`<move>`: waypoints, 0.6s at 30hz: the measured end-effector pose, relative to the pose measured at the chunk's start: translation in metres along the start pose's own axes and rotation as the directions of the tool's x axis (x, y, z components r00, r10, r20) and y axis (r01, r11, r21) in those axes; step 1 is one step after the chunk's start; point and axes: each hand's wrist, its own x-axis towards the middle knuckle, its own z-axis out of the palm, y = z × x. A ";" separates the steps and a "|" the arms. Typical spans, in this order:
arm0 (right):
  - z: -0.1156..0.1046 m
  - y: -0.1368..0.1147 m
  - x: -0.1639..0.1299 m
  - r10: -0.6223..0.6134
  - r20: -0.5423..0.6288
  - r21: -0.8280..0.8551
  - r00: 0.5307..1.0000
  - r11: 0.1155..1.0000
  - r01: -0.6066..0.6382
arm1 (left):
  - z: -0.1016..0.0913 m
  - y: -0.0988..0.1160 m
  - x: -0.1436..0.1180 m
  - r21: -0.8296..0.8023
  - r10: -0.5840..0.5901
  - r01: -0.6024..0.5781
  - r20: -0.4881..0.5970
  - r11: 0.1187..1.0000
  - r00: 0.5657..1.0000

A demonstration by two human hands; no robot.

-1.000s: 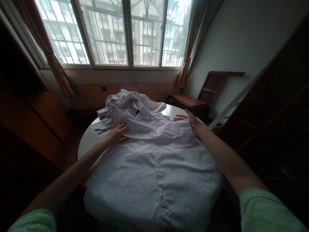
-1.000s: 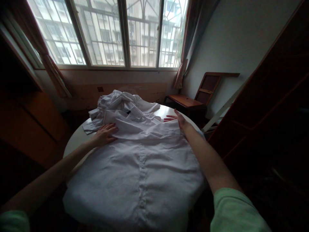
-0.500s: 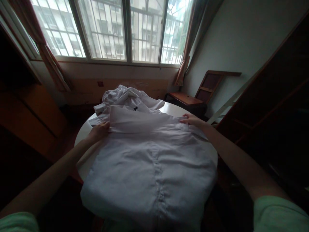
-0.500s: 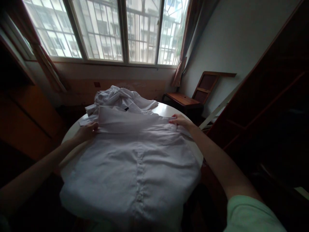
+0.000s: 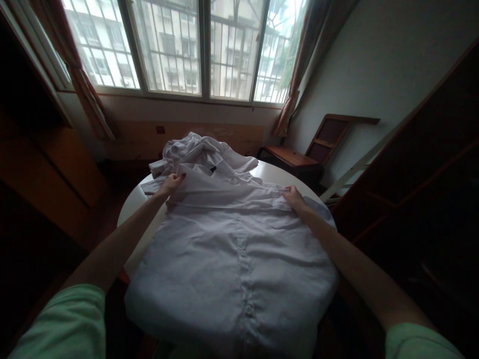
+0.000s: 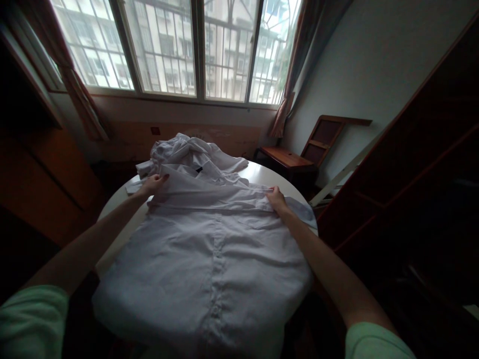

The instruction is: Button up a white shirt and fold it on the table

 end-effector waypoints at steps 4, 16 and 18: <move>-0.005 0.002 -0.003 -0.033 -0.009 -0.014 0.999 0.999 0.032 | 0.008 0.005 0.010 0.050 0.024 -0.018 -0.130 0.999 0.991; 0.016 0.004 -0.021 -0.183 0.000 -0.376 0.983 0.911 0.169 | 0.019 -0.011 0.006 0.121 -0.075 0.091 -0.129 0.988 0.989; 0.016 0.005 -0.021 -0.183 -0.009 -0.354 0.983 0.920 0.168 | 0.010 -0.017 0.003 0.049 -0.057 0.060 -0.055 0.997 0.997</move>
